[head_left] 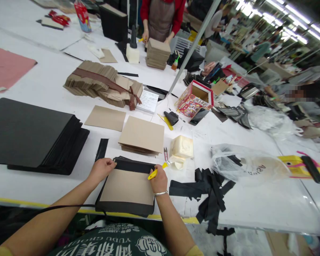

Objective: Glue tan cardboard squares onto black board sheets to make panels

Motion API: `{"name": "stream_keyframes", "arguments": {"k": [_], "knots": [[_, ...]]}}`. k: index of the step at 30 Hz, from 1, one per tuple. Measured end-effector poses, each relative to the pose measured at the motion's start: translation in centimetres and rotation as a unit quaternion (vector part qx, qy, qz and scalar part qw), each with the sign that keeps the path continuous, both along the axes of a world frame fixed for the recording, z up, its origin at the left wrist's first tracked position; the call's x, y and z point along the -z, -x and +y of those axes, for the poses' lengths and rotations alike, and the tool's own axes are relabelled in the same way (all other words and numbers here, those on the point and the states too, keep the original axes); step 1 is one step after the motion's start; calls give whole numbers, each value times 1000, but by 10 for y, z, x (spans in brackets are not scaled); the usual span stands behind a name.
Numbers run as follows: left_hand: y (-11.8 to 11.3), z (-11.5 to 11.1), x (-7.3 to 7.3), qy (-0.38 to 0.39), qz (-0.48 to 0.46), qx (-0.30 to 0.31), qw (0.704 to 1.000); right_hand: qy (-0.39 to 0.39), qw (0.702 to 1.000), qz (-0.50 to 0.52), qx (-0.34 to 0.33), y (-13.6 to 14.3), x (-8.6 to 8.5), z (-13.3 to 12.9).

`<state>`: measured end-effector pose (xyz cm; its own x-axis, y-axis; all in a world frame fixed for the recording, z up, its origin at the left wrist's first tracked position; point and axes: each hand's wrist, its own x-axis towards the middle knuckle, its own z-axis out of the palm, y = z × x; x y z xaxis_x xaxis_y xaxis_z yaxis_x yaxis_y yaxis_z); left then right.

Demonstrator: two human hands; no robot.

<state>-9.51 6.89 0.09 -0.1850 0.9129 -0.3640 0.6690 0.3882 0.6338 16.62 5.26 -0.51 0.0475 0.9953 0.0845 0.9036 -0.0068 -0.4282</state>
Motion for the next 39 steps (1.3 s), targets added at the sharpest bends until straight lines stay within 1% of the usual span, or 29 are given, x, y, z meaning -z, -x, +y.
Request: {"name": "stream_keyframes", "arguments": {"k": [3,10,14,16,17,19,21,22,24,25,26,27,28,29,31,32,33,34,35,37,39], "knots": [[1,0,-2,3,4,13,1000,3,1000,1,0,0,0,0],[1,0,-1,-8,8,16,1000,11,1000,4,-4,0,0,1],[2,1,-3,-1,19,20,1000,16,1000,-2,-6,1,0,2],[5,0,-4,-6,47,40,998,15,1000,-10,-2,-4,-1,2],[6,-2,-5,-22,79,51,995,11,1000,-16,7,-8,-2,2],[6,-7,-6,-89,162,75,980,-8,999,-25,34,-17,-5,-1],[-2,-16,-7,-186,217,119,951,-36,999,-15,36,-22,-7,-7],[-9,-22,-8,-232,221,162,933,-51,999,-1,15,-21,-8,-10],[-27,-33,-6,-291,199,282,892,-67,995,34,-68,-11,-6,-17],[-36,-37,-4,-303,185,344,869,-68,990,48,-116,-4,-4,-19],[-44,-41,-1,-300,177,393,851,-66,983,55,-160,4,-1,-21],[-48,-43,3,-290,175,425,839,-62,977,56,-196,11,2,-22],[-48,-45,7,-279,179,440,834,-57,972,51,-221,17,5,-22],[-44,-47,10,-265,189,440,837,-54,970,41,-235,20,7,-22],[-26,-51,13,-245,220,401,855,-51,968,20,-243,19,10,-22],[-12,-54,11,-241,238,370,865,-50,970,14,-239,15,10,-23],[3,-57,6,-244,254,338,873,-51,972,10,-231,10,9,-25],[19,-61,-2,-254,267,310,876,-52,974,9,-222,4,9,-27],[36,-65,-14,-272,274,287,877,-58,977,12,-206,-2,8,-29],[70,-71,-43,-330,278,239,870,-68,980,26,-184,-14,12,-34],[107,-72,-74,-396,278,164,860,-98,982,48,-154,-24,24,-36]]}}
